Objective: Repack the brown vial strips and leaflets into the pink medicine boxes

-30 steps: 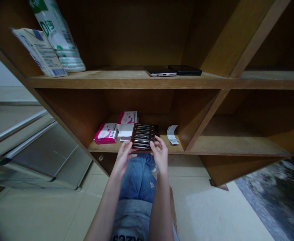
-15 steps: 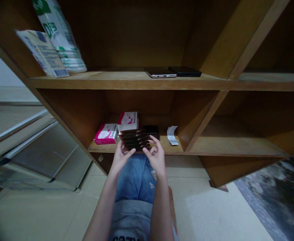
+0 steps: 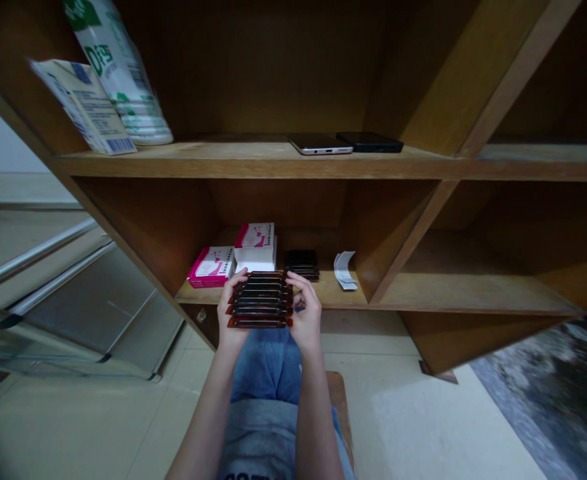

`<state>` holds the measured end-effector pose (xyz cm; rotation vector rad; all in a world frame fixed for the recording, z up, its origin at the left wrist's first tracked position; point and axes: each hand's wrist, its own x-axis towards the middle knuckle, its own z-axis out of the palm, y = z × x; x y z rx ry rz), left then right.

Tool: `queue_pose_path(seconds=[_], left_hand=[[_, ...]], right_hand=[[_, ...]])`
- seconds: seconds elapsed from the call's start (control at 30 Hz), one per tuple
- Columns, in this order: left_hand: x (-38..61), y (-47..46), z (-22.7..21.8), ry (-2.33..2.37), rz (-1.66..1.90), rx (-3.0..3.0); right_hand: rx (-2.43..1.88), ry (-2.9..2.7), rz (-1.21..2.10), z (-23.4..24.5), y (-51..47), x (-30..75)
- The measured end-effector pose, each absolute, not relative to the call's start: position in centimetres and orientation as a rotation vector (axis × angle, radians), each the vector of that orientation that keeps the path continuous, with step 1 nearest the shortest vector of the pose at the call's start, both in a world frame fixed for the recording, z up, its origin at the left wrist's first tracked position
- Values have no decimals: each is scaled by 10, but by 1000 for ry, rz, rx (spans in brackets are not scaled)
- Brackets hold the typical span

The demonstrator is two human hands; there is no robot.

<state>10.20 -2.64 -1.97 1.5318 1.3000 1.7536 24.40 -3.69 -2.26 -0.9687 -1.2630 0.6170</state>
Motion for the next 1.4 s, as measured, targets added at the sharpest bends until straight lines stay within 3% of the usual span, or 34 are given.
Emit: queue_pose_path(seconds=[0.47, 0.93, 1.1, 1.4], left_hand=[[99, -25, -24, 1362, 1714, 1558], [96, -26, -19, 1335, 1637, 1451], [113, -29, -21, 1053, 1517, 1140], [125, -28, -13, 1025, 1379, 635]], right_hand=[[-979, -1314, 631, -27, -33, 244], [-1073, -1184, 856, -41, -29, 255], [-1045, -1073, 1076, -36, -31, 259], [-1106, -1157, 1143, -29, -29, 263]])
